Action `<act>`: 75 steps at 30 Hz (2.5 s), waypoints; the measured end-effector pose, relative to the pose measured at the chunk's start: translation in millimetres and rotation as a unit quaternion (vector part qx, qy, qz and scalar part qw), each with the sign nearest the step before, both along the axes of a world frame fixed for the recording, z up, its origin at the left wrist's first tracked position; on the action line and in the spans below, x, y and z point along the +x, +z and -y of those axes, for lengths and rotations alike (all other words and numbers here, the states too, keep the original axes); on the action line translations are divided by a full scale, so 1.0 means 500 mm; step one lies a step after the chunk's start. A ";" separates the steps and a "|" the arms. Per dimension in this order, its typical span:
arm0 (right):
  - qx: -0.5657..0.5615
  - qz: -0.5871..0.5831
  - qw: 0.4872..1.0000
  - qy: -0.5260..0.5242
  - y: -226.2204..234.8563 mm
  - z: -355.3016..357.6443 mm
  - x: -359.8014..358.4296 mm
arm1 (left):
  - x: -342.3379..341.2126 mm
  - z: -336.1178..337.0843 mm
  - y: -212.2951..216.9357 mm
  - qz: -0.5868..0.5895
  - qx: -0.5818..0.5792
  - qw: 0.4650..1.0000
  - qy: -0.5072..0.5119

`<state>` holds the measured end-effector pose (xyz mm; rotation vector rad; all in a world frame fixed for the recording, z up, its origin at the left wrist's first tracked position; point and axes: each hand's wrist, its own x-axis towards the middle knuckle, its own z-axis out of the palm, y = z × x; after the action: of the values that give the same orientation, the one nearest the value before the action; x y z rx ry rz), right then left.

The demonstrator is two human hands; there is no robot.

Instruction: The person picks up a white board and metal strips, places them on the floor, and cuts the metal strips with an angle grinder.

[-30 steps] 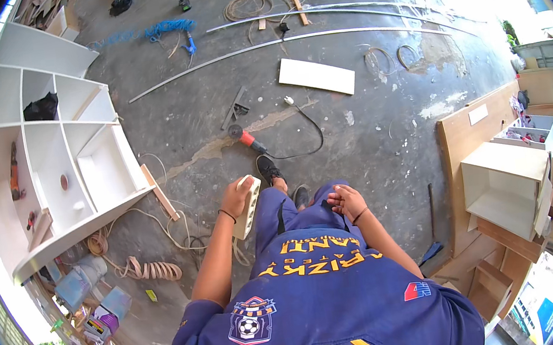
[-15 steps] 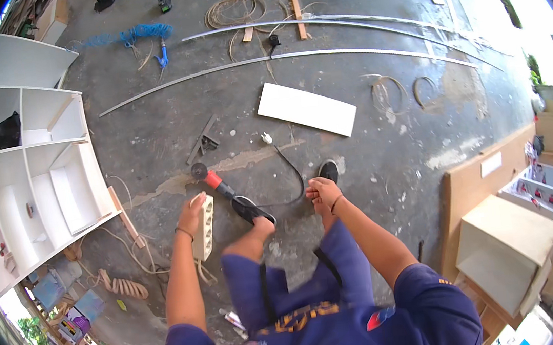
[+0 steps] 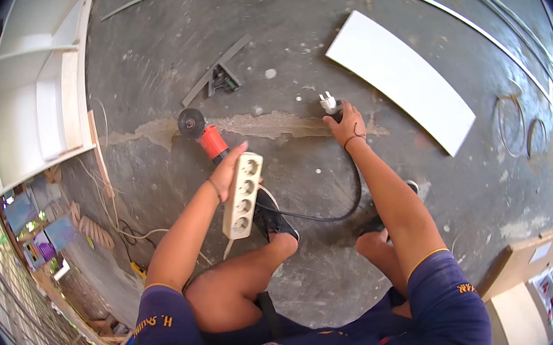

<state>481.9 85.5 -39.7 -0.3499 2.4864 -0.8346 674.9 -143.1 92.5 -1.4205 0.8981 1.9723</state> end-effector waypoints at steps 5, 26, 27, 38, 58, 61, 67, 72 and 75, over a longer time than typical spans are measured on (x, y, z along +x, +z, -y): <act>-0.171 0.023 0.985 0.001 -0.030 0.029 -0.008 | -0.083 -0.033 -0.020 -0.053 -0.014 0.998 -0.020; -0.183 -0.110 0.939 0.271 0.338 0.192 0.050 | -0.166 0.055 0.061 -0.195 -0.100 0.976 0.007; -0.184 -0.110 0.940 0.266 0.341 0.192 0.048 | -0.169 0.054 0.062 -0.205 -0.099 0.974 0.002; -0.114 -0.013 0.933 0.341 0.329 0.163 0.055 | -0.119 -0.004 -0.014 -0.192 -0.121 0.974 -0.005; -0.031 0.125 0.904 0.408 0.213 0.095 0.177 | 0.029 -0.114 -0.078 -0.151 -0.177 0.973 -0.001; -0.073 0.137 0.912 0.381 0.213 0.119 0.218 | 0.051 -0.066 -0.109 -0.164 -0.130 0.977 0.034; -0.182 0.509 0.808 0.236 0.161 0.225 0.173 | 0.152 0.073 -0.044 -0.130 -0.232 0.944 -0.195; -0.073 0.252 0.919 0.295 0.033 0.362 0.234 | 0.319 0.154 -0.023 0.070 -0.389 0.844 -0.363; -0.038 0.081 0.967 0.239 -0.012 0.427 0.294 | 0.354 0.172 -0.023 0.090 -0.387 0.838 -0.375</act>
<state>628.7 -127.8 -45.6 -0.8337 2.0913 -0.7215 851.7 -229.0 80.8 -1.2770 1.9266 0.8772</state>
